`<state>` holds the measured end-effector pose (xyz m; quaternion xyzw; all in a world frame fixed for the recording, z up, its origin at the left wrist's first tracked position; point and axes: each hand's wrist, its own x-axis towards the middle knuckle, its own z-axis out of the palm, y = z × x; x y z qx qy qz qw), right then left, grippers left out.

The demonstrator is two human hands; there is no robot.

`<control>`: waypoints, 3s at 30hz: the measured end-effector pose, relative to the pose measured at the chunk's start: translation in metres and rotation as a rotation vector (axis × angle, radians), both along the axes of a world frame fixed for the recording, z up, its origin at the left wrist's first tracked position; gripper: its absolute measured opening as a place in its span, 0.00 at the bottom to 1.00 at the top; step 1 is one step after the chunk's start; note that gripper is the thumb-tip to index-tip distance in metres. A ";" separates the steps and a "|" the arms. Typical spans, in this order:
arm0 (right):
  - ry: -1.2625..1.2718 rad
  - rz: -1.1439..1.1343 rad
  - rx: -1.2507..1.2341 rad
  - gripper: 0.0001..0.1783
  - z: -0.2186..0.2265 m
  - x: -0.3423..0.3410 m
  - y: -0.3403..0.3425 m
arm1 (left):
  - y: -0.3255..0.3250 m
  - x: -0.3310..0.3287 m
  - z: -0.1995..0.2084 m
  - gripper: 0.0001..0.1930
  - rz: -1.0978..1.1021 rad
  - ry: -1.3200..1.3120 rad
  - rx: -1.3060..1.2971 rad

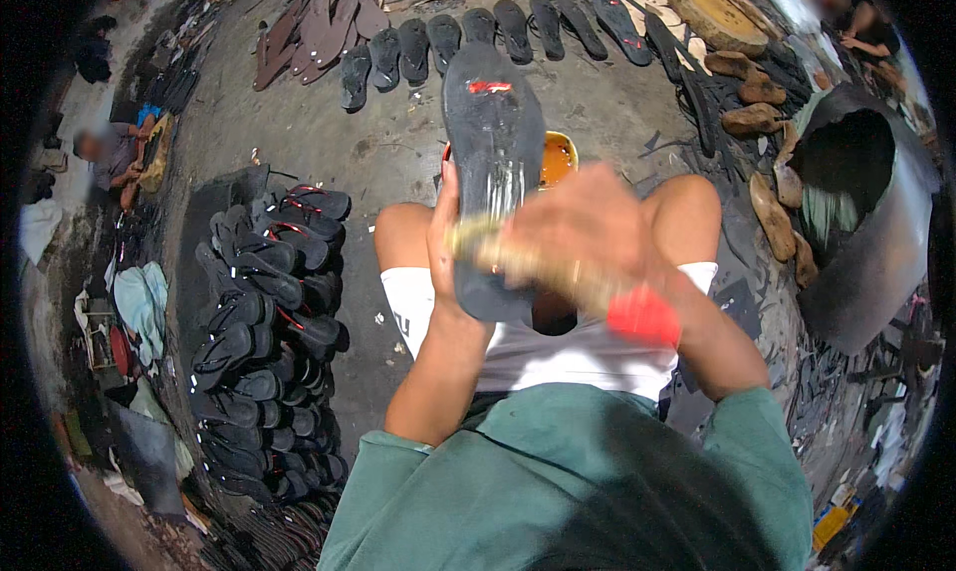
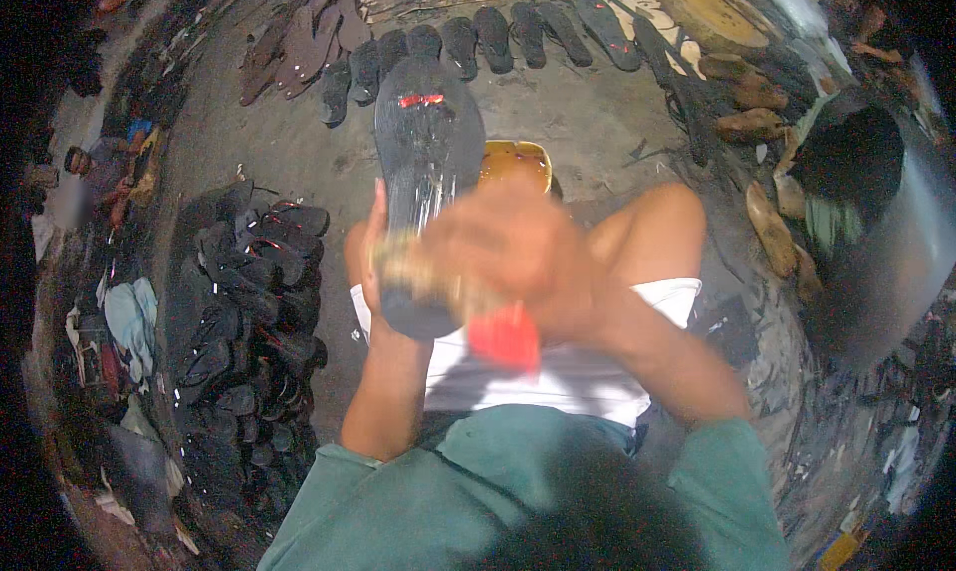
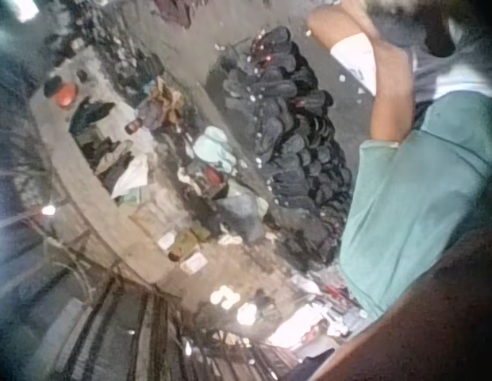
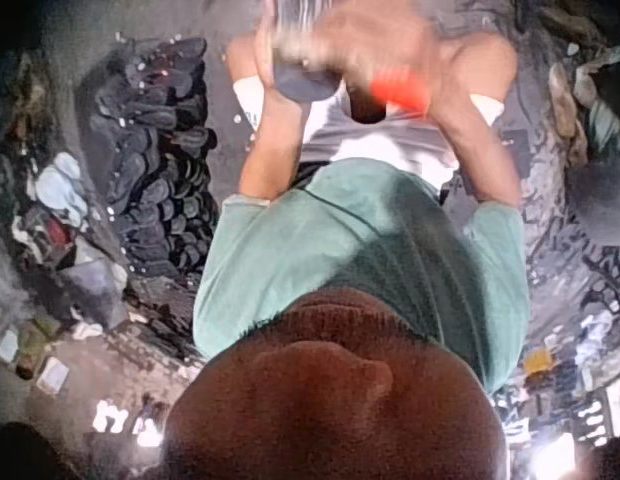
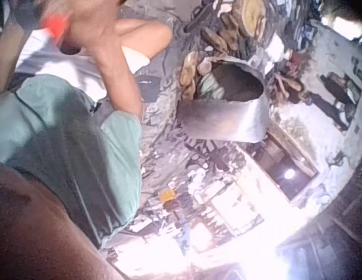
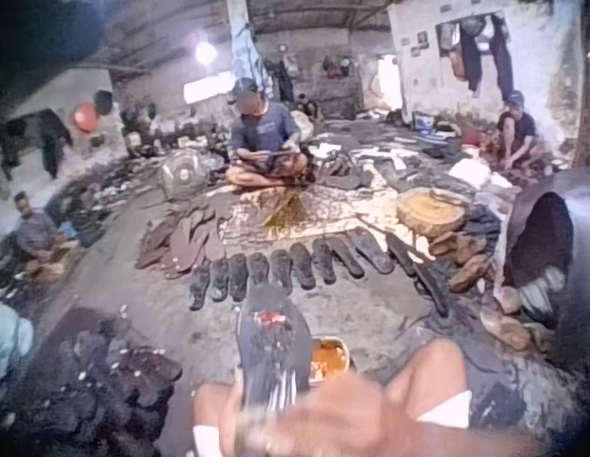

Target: The person sits on the floor and applies a brown adhesive to the soles of black flip-flops using a brush. They repeatedly dip the brush into a container of glue and coat each sole before placing the treated slippers on the floor.

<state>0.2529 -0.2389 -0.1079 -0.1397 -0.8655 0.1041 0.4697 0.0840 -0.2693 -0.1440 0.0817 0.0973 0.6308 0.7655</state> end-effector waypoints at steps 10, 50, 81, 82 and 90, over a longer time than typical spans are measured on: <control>0.003 -0.103 -0.046 0.15 -0.005 -0.010 -0.008 | 0.013 -0.010 0.007 0.23 0.022 0.083 0.185; -0.004 0.057 0.192 0.18 0.073 0.024 0.075 | -0.022 -0.031 -0.015 0.25 0.423 1.080 0.048; -0.081 -0.121 0.014 0.19 0.010 0.005 0.017 | 0.025 0.004 0.018 0.23 -0.058 0.038 0.058; -0.060 -0.091 0.039 0.19 0.007 -0.002 0.016 | 0.029 -0.002 -0.002 0.24 -0.047 0.089 0.191; 0.103 -0.131 -0.125 0.15 0.015 -0.007 -0.022 | 0.033 -0.009 0.003 0.23 -0.057 0.014 0.169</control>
